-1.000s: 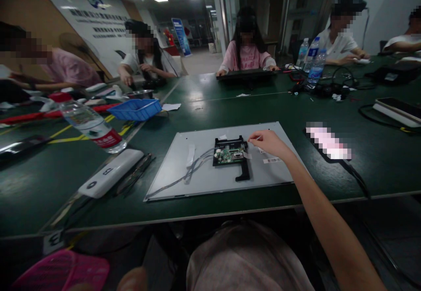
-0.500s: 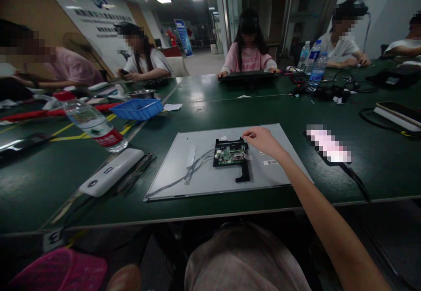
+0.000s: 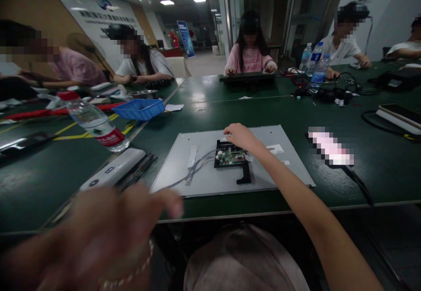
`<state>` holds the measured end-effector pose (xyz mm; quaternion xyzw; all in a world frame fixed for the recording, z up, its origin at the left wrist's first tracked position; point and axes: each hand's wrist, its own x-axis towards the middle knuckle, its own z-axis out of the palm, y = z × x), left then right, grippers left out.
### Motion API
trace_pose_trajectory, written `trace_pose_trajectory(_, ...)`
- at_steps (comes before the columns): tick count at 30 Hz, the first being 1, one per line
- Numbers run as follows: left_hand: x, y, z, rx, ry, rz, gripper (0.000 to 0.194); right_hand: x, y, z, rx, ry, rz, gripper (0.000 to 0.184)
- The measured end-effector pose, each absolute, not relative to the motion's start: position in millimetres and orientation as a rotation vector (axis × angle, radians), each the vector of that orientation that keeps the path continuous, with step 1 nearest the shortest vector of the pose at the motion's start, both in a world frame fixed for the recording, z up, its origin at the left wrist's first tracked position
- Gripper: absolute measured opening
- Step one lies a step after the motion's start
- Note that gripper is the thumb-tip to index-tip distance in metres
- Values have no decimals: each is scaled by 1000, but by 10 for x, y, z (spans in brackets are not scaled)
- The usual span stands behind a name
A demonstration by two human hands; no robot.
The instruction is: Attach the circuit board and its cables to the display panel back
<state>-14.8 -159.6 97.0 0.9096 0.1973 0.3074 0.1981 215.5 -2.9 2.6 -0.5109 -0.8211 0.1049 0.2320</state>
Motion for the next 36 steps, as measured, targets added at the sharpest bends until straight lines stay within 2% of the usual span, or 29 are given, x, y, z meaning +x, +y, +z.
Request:
trace_pose_trajectory(3,52,-923,945,2546,574,897,37,2128,26,-7,-1408,-2271,255,26)
trace_pose_trajectory(7,233,-162,572,2741,818,717,28,2145,185,-82,-1431,-2301,359,27)
trace_pose_trajectory(9,193,-21,355,2753,903,604,31,2155,275,-119,-1440,-2321,404,27)
trace_pose_trajectory(11,98,7,199,2753,912,465,42,2152,349,-148,-1435,-2349,417,25)
trace_pose_trajectory(15,-66,4,66,2712,846,162,79,2098,418,-189,-1459,-2331,413,18)
trace_pose_trajectory(17,-94,29,35,2695,819,115,89,2052,422,-206,-1455,-2290,441,15)
trace_pose_trajectory(26,-81,47,0,2651,839,53,98,2197,460,-144,-1488,-2114,434,24)
trace_pose_trajectory(32,-95,51,-14,2634,872,8,104,2561,449,-160,-1616,-2079,518,21)
trace_pose_trajectory(36,-102,60,-31,2637,867,6,104,2615,384,-214,-1757,-2079,391,19)
